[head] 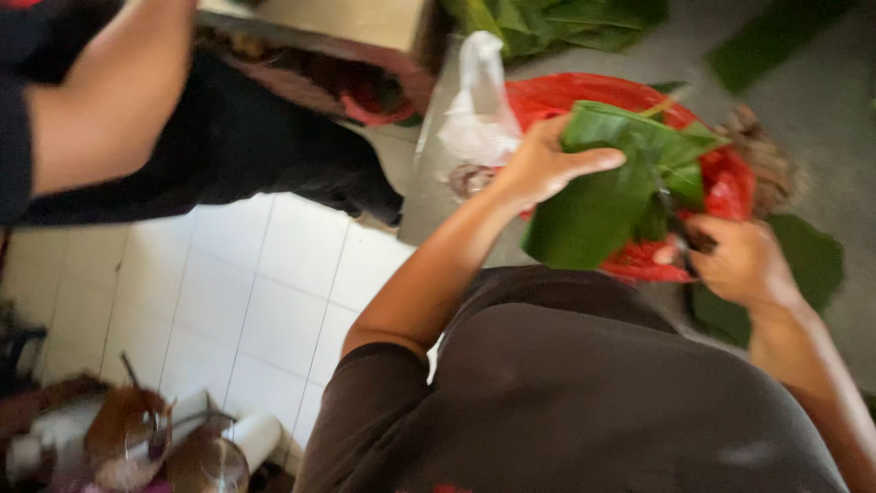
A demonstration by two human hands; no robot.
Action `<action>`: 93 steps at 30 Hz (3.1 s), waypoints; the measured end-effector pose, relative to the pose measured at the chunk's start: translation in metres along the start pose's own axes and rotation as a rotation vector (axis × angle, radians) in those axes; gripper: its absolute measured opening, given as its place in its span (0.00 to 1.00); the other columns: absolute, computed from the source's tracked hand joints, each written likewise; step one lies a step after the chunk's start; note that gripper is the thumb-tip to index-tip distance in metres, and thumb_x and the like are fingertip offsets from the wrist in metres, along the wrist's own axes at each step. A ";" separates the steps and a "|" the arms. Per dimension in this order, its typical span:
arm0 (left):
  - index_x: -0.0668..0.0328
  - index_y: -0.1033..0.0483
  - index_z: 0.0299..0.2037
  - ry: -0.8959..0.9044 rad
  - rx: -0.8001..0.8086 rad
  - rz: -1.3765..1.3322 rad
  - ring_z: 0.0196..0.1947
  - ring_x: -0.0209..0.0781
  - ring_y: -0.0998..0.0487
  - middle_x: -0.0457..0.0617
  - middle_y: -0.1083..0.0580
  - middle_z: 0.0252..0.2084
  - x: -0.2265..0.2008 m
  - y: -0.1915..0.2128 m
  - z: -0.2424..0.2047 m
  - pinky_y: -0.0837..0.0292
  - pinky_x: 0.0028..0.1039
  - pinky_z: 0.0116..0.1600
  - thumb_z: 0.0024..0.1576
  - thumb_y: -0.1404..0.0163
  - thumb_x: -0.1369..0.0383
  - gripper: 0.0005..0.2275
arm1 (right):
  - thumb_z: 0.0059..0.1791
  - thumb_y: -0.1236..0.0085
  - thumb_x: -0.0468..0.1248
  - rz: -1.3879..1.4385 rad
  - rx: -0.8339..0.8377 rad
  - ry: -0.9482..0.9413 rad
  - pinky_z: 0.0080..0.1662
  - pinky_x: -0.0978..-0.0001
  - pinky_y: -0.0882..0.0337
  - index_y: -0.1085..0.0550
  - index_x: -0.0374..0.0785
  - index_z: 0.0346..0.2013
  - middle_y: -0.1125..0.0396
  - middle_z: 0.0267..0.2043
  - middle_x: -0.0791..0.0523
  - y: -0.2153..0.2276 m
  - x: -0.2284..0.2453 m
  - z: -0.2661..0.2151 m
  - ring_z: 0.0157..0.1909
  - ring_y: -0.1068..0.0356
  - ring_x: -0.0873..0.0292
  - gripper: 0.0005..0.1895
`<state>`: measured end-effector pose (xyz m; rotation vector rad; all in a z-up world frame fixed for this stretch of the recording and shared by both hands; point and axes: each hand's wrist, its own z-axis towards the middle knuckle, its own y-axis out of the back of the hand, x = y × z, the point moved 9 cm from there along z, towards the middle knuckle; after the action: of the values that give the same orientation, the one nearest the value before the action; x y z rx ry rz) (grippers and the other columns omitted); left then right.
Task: The person trims and sorts banana leaves using scissors, stacking the cut pieces onto a pile and placing scraps into a red plastic bag.
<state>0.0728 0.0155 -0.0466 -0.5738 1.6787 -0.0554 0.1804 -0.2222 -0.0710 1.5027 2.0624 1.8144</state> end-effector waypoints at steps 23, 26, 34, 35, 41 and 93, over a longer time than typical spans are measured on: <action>0.66 0.19 0.51 0.029 -0.046 0.493 0.42 0.43 0.14 0.55 0.15 0.42 0.032 0.014 0.025 0.23 0.31 0.52 0.43 0.32 0.58 0.27 | 0.51 0.35 0.49 0.339 0.092 -0.047 0.39 0.58 0.32 0.21 0.30 0.42 0.28 0.30 0.50 -0.065 -0.025 0.027 0.33 0.33 0.54 0.21; 0.67 0.19 0.49 0.099 -0.061 0.439 0.42 0.43 0.15 0.55 0.16 0.42 0.056 0.028 0.033 0.23 0.31 0.51 0.42 0.31 0.59 0.26 | 0.53 0.38 0.44 0.459 0.122 -0.093 0.38 0.64 0.31 0.21 0.30 0.39 0.27 0.29 0.52 -0.078 -0.035 0.033 0.32 0.30 0.59 0.17; 0.67 0.18 0.49 0.203 -0.062 0.466 0.42 0.46 0.14 0.55 0.16 0.41 0.102 0.049 0.043 0.23 0.33 0.50 0.39 0.30 0.58 0.29 | 0.51 0.38 0.46 0.393 0.146 -0.184 0.35 0.64 0.31 0.19 0.33 0.39 0.26 0.26 0.52 -0.090 -0.029 0.027 0.29 0.29 0.60 0.17; 0.67 0.18 0.49 0.208 -0.061 0.466 0.42 0.46 0.15 0.56 0.16 0.41 0.101 0.049 0.042 0.23 0.33 0.51 0.38 0.30 0.57 0.29 | 0.51 0.37 0.49 0.347 0.159 -0.245 0.35 0.64 0.31 0.19 0.34 0.38 0.26 0.26 0.51 -0.091 -0.033 0.027 0.29 0.29 0.59 0.18; 0.61 0.19 0.53 0.210 -0.015 0.566 0.46 0.44 0.16 0.54 0.17 0.46 0.078 0.049 0.032 0.24 0.33 0.54 0.41 0.33 0.53 0.30 | 0.50 0.40 0.56 0.282 0.142 -0.097 0.34 0.62 0.31 0.19 0.33 0.32 0.26 0.25 0.52 -0.102 -0.030 0.033 0.27 0.28 0.58 0.26; 0.53 0.45 0.67 -0.030 1.417 -0.159 0.70 0.43 0.45 0.44 0.47 0.68 -0.031 -0.202 -0.240 0.46 0.31 0.76 0.68 0.60 0.46 0.26 | 0.62 0.37 0.33 0.768 -0.632 -0.224 0.56 0.60 0.25 0.31 0.30 0.49 0.27 0.57 0.45 -0.066 -0.288 -0.143 0.53 0.27 0.53 0.10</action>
<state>-0.0820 -0.2165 0.1014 0.3795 1.1643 -1.2218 0.2143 -0.5058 -0.2331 2.2563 0.6956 2.0501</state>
